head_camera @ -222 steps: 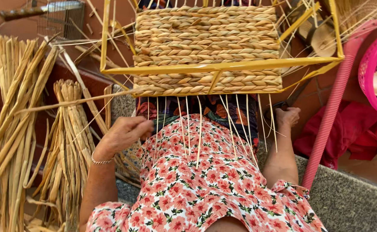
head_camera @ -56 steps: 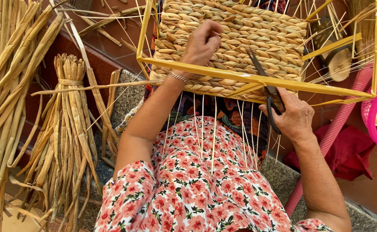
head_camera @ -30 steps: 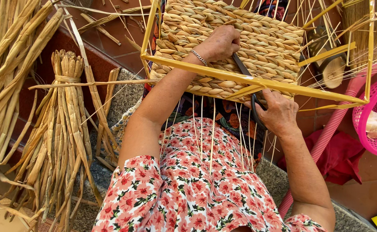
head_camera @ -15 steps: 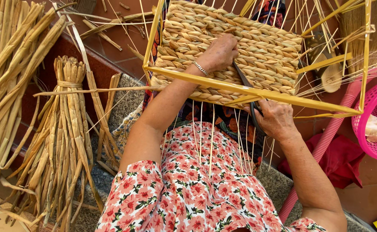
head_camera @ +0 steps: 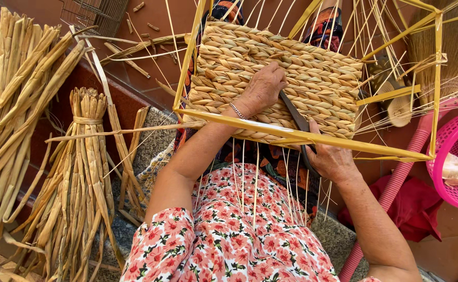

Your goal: The person weaves a rectangular basket using dried palm leaves, interlacing strands by hand and trimming excess material with scissors. The person sits on the floor and works on the basket placed on their lap.

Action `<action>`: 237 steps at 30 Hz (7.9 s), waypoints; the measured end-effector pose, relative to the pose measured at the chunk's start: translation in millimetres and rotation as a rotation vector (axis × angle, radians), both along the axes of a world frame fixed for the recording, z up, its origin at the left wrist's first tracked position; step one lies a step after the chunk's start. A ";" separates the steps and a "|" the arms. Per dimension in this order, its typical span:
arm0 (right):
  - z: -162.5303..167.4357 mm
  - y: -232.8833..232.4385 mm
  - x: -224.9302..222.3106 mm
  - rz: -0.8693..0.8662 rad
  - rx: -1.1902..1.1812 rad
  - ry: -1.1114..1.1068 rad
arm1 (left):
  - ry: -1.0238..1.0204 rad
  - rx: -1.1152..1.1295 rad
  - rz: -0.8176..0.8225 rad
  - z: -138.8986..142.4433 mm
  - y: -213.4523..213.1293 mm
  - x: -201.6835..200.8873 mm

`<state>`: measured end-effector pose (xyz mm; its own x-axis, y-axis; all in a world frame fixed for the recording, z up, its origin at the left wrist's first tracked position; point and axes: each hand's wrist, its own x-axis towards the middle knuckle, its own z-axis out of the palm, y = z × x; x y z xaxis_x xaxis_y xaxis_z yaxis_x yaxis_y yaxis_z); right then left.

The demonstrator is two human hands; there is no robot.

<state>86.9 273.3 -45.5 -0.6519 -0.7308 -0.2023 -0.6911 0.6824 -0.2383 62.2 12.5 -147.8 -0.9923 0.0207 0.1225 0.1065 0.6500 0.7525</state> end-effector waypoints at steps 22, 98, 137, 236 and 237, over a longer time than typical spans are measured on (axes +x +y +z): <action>-14.5 -18.5 -48.6 -0.231 -0.172 -0.145 | -0.235 -0.061 0.141 21.9 -29.8 -81.5; -33.5 -25.4 -56.9 -0.108 0.048 -0.006 | -0.396 0.347 0.380 24.0 -41.8 -76.6; -25.1 -55.4 -80.5 0.085 0.050 -0.066 | -0.048 0.149 0.074 81.7 -47.0 103.1; 34.4 -140.8 -73.3 0.277 0.144 -0.307 | -0.538 1.028 0.724 -26.8 -157.8 91.5; 33.2 -141.1 -73.2 0.290 0.208 -0.290 | -0.533 1.013 0.725 -27.5 -155.8 92.6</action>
